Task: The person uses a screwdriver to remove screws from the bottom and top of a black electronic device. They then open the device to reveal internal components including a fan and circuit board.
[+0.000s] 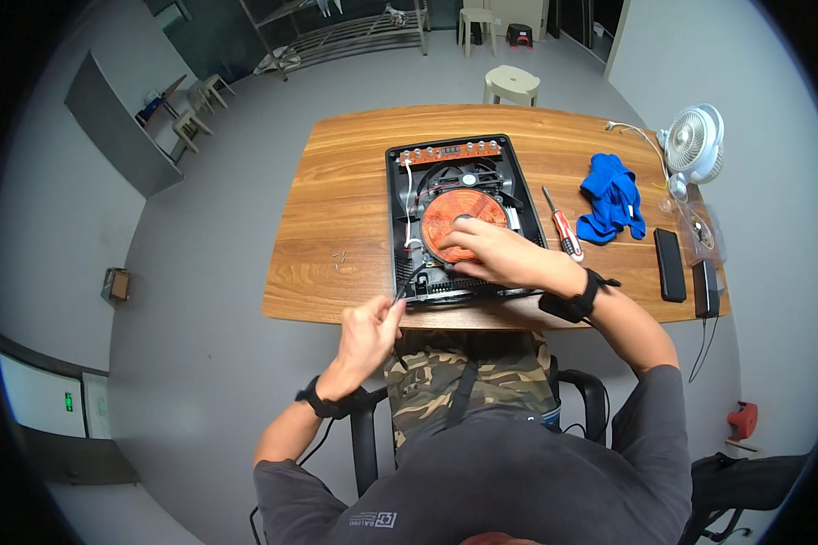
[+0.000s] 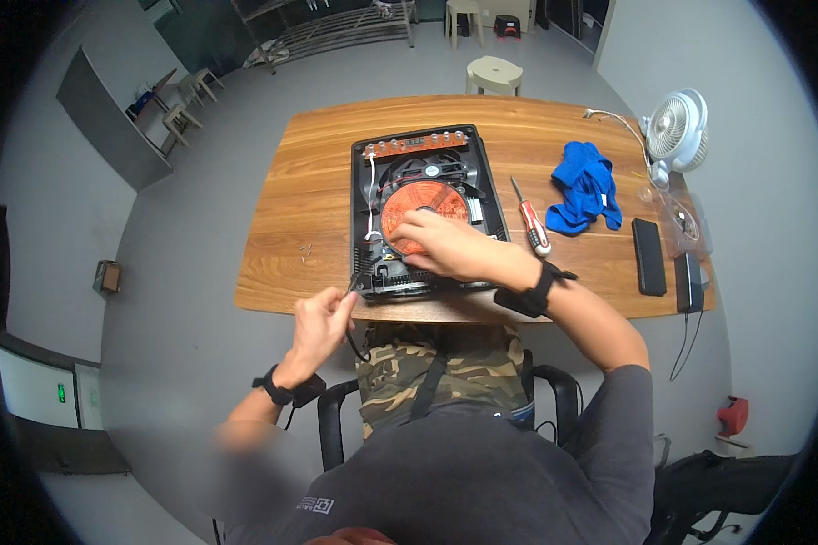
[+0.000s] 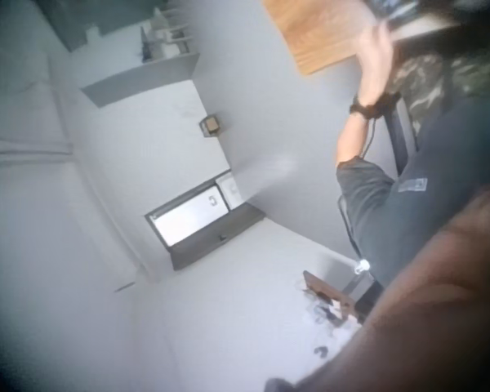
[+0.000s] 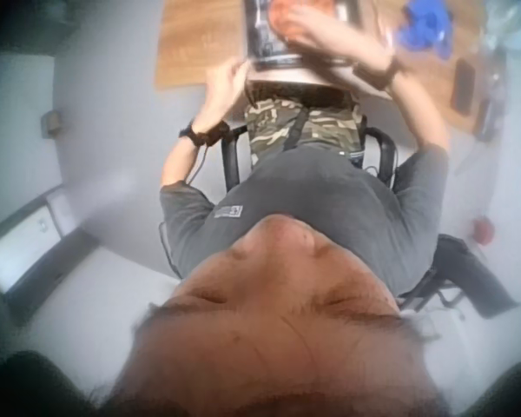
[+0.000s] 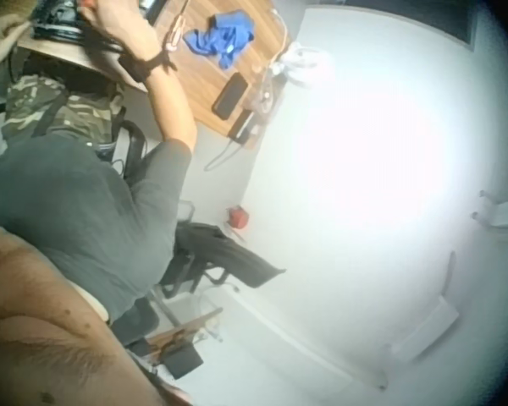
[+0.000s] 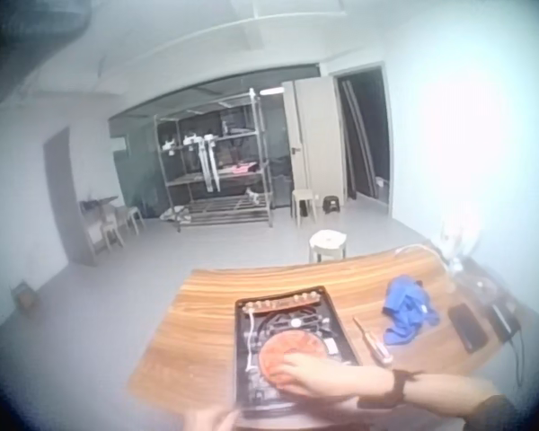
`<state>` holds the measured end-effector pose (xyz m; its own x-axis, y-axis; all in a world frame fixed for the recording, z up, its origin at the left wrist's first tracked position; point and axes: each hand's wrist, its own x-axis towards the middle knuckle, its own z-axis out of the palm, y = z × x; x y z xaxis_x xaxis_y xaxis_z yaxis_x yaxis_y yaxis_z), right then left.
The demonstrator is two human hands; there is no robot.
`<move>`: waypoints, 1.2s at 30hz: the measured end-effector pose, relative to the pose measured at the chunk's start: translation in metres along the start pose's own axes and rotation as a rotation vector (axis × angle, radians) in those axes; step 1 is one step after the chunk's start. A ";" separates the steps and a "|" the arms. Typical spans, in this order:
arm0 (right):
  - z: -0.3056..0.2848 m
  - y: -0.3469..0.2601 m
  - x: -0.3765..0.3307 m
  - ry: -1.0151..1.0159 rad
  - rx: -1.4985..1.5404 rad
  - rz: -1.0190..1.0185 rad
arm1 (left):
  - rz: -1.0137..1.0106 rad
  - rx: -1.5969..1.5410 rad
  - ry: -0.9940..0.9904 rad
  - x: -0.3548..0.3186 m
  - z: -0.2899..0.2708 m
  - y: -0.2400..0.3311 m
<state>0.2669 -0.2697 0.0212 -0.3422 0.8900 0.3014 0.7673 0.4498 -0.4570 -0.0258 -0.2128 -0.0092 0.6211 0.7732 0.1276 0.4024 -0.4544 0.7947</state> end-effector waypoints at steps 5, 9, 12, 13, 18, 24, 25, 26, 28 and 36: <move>0.022 -0.001 0.037 -0.008 0.037 -0.164 | -0.368 -0.544 -0.226 0.029 -0.020 0.014; 0.034 -0.001 0.053 -0.028 0.061 -0.267 | -0.479 -0.806 -0.335 0.037 -0.028 0.021; 0.037 -0.003 0.058 -0.107 0.202 -0.248 | -0.550 -0.879 -0.415 0.033 -0.036 0.018; 0.037 -0.001 0.059 -0.131 0.225 -0.265 | -0.485 -0.822 -0.457 0.034 -0.036 0.012; 0.024 -0.002 0.062 -0.309 0.285 -0.283 | -0.132 -0.088 -0.336 0.034 -0.037 0.012; 0.017 0.000 0.076 -0.540 0.324 -0.196 | 0.496 0.451 -0.006 0.028 -0.024 0.019; 0.017 0.000 0.078 -0.560 0.339 -0.192 | 0.519 0.547 0.000 0.029 -0.022 0.016; 0.016 0.001 0.080 -0.582 0.319 -0.174 | 0.542 0.642 0.005 0.029 -0.018 0.011; 0.015 0.001 0.084 -0.629 0.281 -0.144 | 0.560 0.696 0.030 0.030 -0.015 0.002; 0.017 0.005 0.068 -0.206 0.075 -0.089 | -0.065 0.015 -0.094 0.038 -0.026 0.013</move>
<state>0.2381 -0.2059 0.0254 -0.5164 0.8393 0.1698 0.6894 0.5251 -0.4990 -0.0145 -0.1780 0.0209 0.6532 0.7570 0.0193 0.4534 -0.4115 0.7906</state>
